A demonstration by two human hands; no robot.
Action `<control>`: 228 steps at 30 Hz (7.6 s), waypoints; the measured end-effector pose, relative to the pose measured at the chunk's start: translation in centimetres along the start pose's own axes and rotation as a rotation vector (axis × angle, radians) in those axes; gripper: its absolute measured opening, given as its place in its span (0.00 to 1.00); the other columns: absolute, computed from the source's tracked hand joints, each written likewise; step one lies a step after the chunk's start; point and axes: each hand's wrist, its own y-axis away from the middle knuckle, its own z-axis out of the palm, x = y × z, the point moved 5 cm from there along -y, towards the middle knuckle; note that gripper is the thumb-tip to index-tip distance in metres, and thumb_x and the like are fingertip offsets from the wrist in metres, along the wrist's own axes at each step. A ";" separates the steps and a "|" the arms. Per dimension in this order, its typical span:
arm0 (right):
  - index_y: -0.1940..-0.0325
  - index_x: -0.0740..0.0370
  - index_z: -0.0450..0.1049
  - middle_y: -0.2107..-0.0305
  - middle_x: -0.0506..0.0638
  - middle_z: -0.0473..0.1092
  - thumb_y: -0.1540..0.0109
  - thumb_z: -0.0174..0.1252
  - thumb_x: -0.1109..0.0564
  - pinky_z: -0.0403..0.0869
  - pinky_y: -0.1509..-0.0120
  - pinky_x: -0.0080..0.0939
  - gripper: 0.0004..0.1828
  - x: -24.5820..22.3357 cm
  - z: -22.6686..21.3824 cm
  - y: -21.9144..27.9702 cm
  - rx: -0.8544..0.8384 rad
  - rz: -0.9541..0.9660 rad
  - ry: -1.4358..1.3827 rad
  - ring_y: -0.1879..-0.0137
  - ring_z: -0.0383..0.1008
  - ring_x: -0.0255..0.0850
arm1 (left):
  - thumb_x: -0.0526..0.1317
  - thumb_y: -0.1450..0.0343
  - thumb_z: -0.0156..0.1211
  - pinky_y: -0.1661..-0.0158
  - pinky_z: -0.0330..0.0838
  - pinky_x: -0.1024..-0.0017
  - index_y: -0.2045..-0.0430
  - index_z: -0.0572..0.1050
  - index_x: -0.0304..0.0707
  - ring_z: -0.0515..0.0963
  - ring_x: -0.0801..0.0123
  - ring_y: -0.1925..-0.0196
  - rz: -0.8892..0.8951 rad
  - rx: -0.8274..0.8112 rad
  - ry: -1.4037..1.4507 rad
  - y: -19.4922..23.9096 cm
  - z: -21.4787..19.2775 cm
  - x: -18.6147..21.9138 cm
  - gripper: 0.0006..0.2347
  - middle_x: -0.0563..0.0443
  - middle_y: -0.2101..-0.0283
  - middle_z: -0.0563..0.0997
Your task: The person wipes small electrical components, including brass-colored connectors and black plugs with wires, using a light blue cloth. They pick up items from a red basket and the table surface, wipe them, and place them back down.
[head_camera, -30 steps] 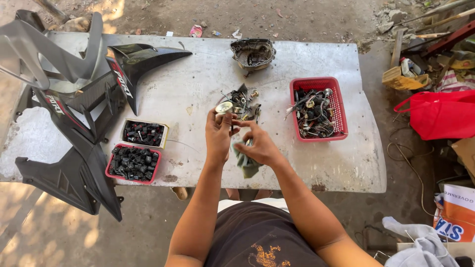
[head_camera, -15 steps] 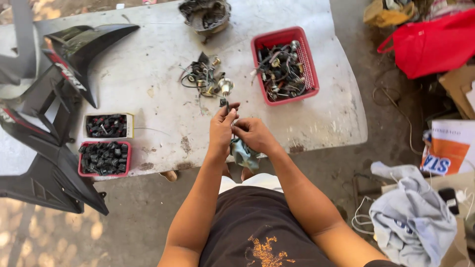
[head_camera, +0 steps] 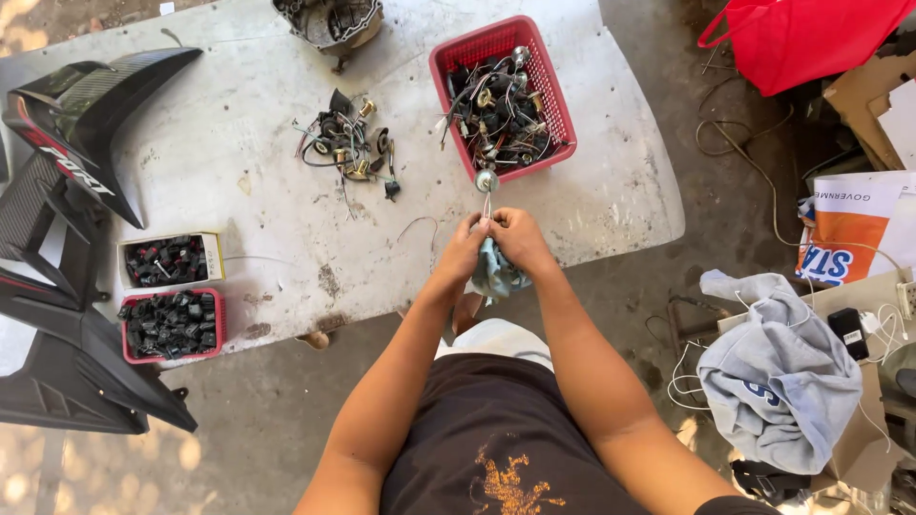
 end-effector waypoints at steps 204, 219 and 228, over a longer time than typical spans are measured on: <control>0.46 0.76 0.73 0.62 0.61 0.74 0.41 0.54 0.59 0.78 0.55 0.40 0.22 -29.7 11.3 8.3 -0.027 -0.840 -0.696 0.59 0.76 0.39 | 0.37 0.26 0.64 0.53 0.78 0.73 0.62 0.84 0.30 0.77 0.78 0.62 0.725 0.144 0.489 12.5 -18.3 20.9 0.08 0.51 0.67 0.84; 0.55 0.76 0.68 0.67 0.68 0.73 0.42 0.52 0.66 0.76 0.51 0.43 0.12 -26.8 10.7 5.1 -0.099 -0.832 -0.802 0.57 0.76 0.45 | 0.36 0.28 0.66 0.54 0.76 0.73 0.63 0.84 0.31 0.76 0.78 0.62 0.783 0.123 0.414 13.3 -17.9 22.2 0.06 0.48 0.68 0.85; 0.52 0.73 0.69 0.58 0.67 0.75 0.42 0.56 0.61 0.76 0.48 0.41 0.16 -28.3 10.7 6.0 -0.102 -0.753 -0.848 0.51 0.77 0.42 | 0.37 0.27 0.65 0.52 0.76 0.73 0.63 0.85 0.34 0.76 0.79 0.61 0.768 0.133 0.387 12.6 -17.7 22.2 0.06 0.52 0.67 0.85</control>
